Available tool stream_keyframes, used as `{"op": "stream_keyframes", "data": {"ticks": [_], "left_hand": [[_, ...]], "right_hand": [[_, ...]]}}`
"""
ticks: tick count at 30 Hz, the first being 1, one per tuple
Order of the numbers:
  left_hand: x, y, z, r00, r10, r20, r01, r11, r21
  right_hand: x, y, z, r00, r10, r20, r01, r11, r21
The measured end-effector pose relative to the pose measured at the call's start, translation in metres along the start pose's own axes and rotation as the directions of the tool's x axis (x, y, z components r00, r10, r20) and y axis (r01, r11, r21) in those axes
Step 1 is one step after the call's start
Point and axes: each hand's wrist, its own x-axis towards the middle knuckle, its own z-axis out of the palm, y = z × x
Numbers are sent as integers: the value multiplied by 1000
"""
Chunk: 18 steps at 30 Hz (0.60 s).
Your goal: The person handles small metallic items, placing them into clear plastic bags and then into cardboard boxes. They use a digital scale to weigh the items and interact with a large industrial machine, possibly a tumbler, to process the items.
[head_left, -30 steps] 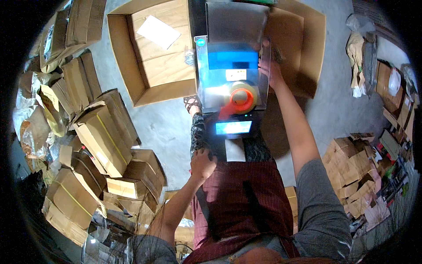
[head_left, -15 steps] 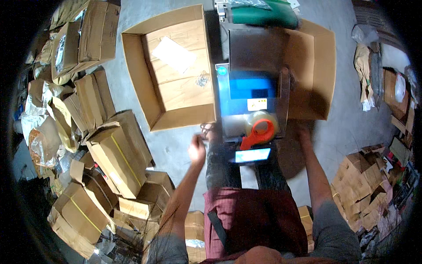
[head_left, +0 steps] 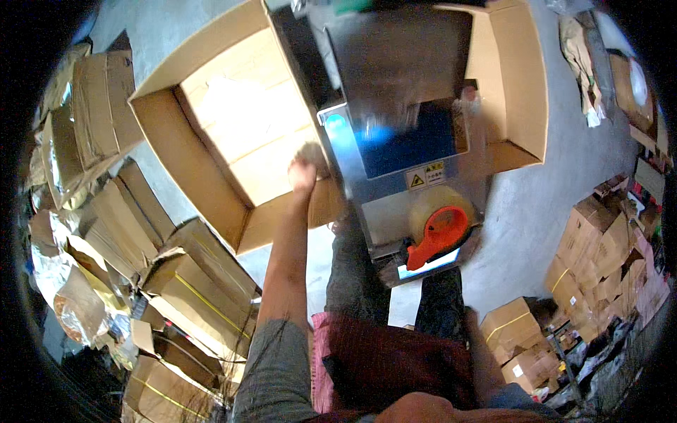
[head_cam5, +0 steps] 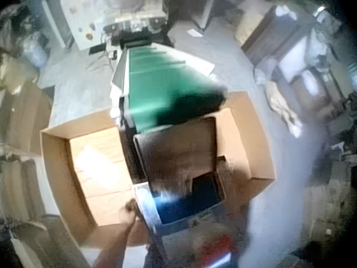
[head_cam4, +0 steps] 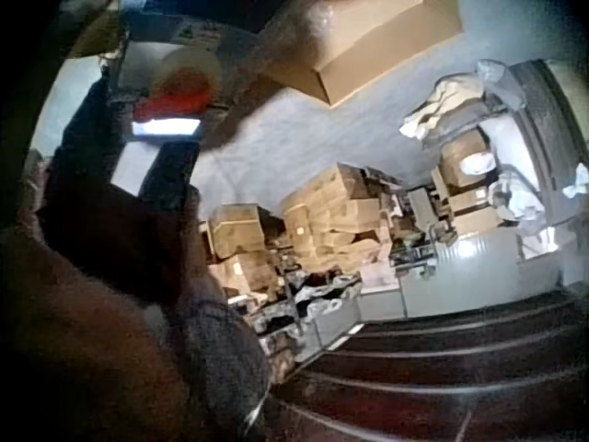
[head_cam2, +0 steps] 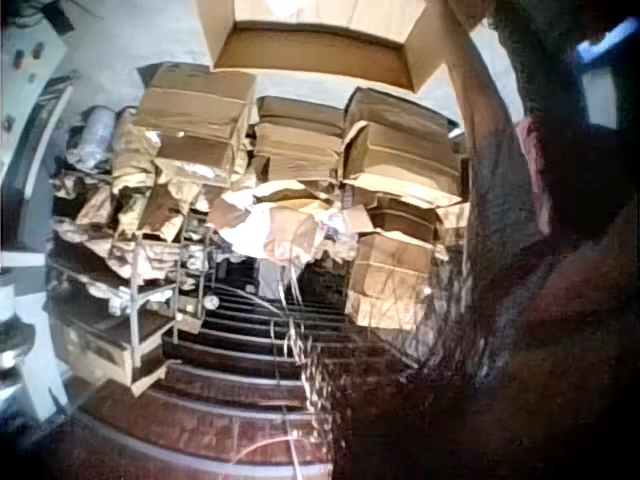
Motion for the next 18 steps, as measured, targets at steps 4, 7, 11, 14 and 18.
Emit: {"op": "stream_keyframes", "data": {"ticks": [4,7,11,14,18], "left_hand": [[-105,14,-45,924,-289,249,345,352,-870],[-188,11,-106,927,-293,232,295,191,-936],[-279,26,-168,915,-95,392,402,165,-900],[-349,36,-169,921,-28,387,382,251,-890],[-454,75,-118,937,-81,339,344,360,-867]], "right_hand": [[-4,-41,52,970,-59,237,159,889,-429],[21,-49,34,961,-77,265,217,803,-555],[63,-81,-7,978,190,-92,-197,977,-77],[80,-125,-55,996,84,19,-80,984,-161],[39,-250,-136,968,-245,-47,245,969,-7]]}}
